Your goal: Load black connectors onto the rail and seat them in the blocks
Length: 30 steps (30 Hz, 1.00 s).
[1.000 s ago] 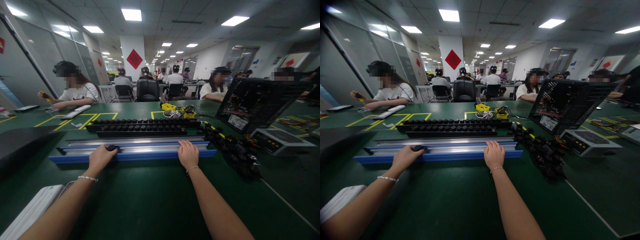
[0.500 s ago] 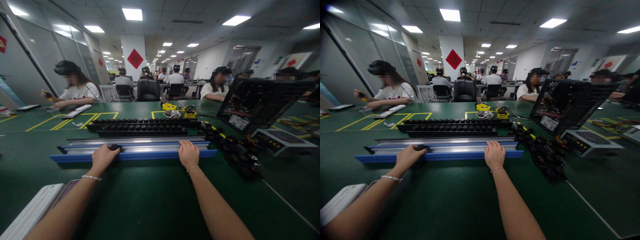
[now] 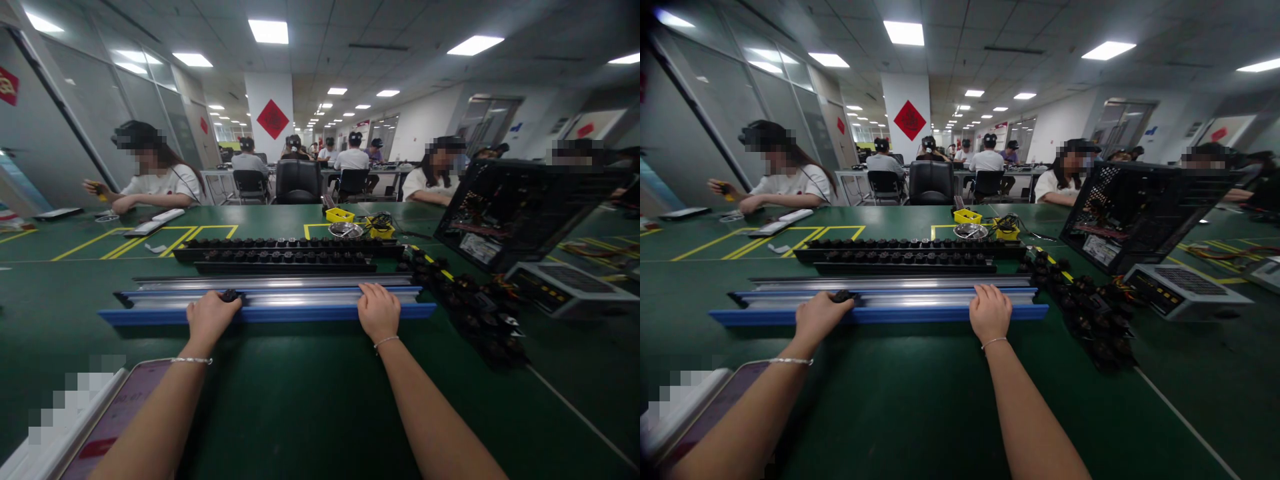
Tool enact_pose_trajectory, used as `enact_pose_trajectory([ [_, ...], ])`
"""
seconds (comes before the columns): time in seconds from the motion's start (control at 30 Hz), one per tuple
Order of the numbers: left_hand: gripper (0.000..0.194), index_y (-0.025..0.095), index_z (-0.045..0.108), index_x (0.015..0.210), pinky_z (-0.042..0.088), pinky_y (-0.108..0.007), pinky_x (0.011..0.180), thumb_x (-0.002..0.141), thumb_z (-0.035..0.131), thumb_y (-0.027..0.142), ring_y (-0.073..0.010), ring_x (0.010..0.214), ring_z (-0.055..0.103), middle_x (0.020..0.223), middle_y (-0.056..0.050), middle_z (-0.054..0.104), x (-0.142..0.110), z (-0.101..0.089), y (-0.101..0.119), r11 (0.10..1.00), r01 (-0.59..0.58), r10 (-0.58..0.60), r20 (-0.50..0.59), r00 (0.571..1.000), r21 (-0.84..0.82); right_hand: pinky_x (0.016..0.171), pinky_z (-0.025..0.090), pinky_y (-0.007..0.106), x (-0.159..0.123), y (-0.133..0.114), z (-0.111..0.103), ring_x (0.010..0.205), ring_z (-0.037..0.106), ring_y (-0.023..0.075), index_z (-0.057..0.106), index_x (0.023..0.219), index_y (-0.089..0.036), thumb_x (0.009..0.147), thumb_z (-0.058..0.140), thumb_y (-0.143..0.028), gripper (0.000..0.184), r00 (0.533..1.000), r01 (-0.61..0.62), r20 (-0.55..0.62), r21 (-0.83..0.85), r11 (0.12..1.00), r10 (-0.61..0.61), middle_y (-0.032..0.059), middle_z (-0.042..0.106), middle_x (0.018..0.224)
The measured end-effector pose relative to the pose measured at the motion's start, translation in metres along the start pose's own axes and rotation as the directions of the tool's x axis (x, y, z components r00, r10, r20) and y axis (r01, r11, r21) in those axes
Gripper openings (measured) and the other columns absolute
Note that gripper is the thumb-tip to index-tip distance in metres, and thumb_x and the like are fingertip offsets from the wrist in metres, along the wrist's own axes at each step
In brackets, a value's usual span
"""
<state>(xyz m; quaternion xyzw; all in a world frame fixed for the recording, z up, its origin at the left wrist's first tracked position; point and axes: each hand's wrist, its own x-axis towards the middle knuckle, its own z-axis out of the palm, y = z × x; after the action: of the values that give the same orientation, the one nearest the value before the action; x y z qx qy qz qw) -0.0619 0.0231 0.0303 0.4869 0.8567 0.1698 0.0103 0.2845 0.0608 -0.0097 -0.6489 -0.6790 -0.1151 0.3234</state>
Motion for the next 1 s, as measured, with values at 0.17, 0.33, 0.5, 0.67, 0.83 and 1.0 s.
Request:
enact_pose_trajectory([
  [0.17,0.047,0.015,0.062,0.090,0.032,-0.042,0.088,0.067,0.048,0.053,-0.0333,0.096,0.058,0.094,-0.017,0.067,-0.007,0.006,0.008,0.999,0.045,-0.046,-0.076,0.996,-0.004,0.095,0.025,0.037,0.000,0.001,0.000,0.112,0.049,0.0212,0.064,0.108,-0.021,0.081,0.038,-0.021,0.037,1.000,0.007,-0.006,-0.003,1.000,-0.007,0.0040,0.063,0.114],
  [0.33,0.047,0.015,0.062,0.089,0.032,-0.042,0.089,0.064,0.050,0.053,-0.0327,0.093,0.058,0.091,-0.016,0.067,-0.007,0.009,0.011,0.998,0.063,-0.064,-0.121,0.991,-0.007,0.095,0.026,0.037,0.001,0.002,0.000,0.110,0.050,0.0213,0.064,0.108,-0.020,0.080,0.041,-0.019,0.036,0.999,0.028,-0.022,-0.001,1.000,-0.028,0.0045,0.064,0.113],
  [0.5,0.045,0.016,0.061,0.090,0.029,-0.042,0.092,0.064,0.050,0.052,-0.0313,0.092,0.058,0.091,-0.014,0.067,-0.009,0.012,0.011,0.998,0.066,-0.069,-0.159,0.985,-0.020,0.096,0.026,0.037,0.001,0.001,-0.002,0.111,0.050,0.0208,0.064,0.107,-0.020,0.080,0.040,-0.019,0.036,1.000,0.021,-0.024,0.008,1.000,-0.020,0.0040,0.064,0.113],
  [0.67,0.045,0.016,0.061,0.091,0.028,-0.043,0.093,0.066,0.049,0.051,-0.0316,0.092,0.057,0.091,-0.014,0.067,-0.011,0.015,0.012,0.997,0.073,-0.077,-0.193,0.978,-0.031,0.096,0.026,0.038,0.001,0.001,-0.001,0.110,0.050,0.0210,0.064,0.107,-0.020,0.080,0.040,-0.020,0.036,1.000,0.018,-0.023,0.012,1.000,-0.018,0.0040,0.064,0.113],
  [0.83,0.044,0.015,0.062,0.092,0.028,-0.042,0.094,0.066,0.049,0.049,-0.0306,0.092,0.058,0.088,-0.014,0.067,-0.013,0.015,0.013,0.998,0.056,-0.055,-0.220,0.974,-0.003,0.096,0.026,0.039,0.001,0.000,-0.001,0.110,0.050,0.0210,0.064,0.107,-0.019,0.080,0.040,-0.020,0.036,1.000,0.005,-0.021,0.011,1.000,-0.005,0.0037,0.064,0.112],
  [1.0,0.045,0.016,0.064,0.092,0.026,-0.045,0.096,0.067,0.049,0.050,-0.0305,0.092,0.057,0.088,-0.014,0.067,-0.014,0.016,0.014,0.999,0.045,-0.044,-0.221,0.974,-0.003,0.098,0.025,0.041,0.001,0.001,-0.002,0.111,0.050,0.0211,0.064,0.107,-0.020,0.081,0.040,-0.021,0.035,1.000,-0.001,-0.007,0.011,1.000,0.001,0.0035,0.064,0.113],
])
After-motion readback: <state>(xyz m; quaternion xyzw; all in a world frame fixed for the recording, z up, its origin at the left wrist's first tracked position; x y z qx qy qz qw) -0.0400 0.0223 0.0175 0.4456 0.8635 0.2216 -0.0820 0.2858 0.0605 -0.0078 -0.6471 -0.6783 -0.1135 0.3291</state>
